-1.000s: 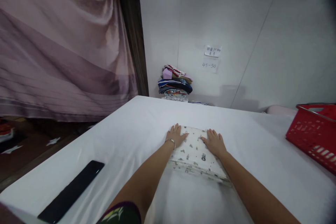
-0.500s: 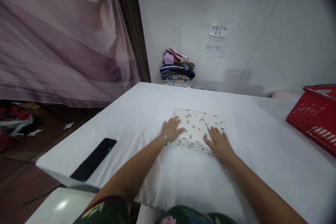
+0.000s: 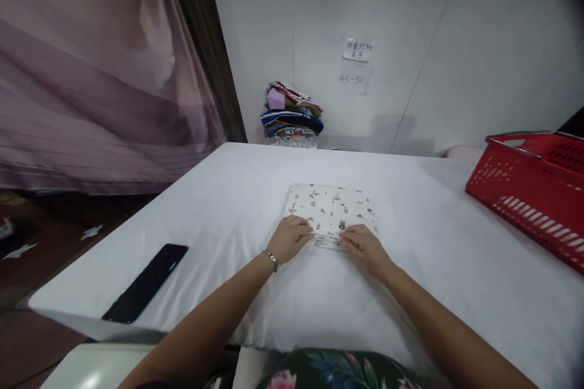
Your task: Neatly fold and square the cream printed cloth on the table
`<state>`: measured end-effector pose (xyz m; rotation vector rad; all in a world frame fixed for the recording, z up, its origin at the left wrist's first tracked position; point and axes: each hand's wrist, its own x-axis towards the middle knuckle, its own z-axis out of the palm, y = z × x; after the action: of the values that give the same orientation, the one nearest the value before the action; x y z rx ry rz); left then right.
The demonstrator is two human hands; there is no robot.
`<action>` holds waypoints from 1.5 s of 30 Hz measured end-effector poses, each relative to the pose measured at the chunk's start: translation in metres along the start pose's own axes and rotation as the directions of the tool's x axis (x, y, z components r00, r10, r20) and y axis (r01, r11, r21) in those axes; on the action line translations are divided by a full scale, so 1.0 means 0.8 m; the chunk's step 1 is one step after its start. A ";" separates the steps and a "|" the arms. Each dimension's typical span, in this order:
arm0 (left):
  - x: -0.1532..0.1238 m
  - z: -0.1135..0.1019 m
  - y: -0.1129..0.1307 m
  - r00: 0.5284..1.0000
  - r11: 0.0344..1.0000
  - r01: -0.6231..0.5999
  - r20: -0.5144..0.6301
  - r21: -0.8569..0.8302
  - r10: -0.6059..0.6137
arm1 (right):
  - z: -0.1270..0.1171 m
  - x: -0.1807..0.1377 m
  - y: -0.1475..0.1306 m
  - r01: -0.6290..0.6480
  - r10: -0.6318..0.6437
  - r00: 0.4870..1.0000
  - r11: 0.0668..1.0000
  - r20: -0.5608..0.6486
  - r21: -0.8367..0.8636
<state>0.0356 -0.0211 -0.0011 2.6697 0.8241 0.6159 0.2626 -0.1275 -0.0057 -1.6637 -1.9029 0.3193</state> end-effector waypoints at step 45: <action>0.015 0.002 0.010 0.993 0.976 -0.106 0.067 0.190 0.095 | -0.002 0.012 0.007 -0.170 0.172 0.985 0.968 0.005 0.187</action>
<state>0.0490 -0.0210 0.0040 2.9056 0.7729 0.5021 0.2672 -0.1176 -0.0050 -1.7011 -1.6677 0.5391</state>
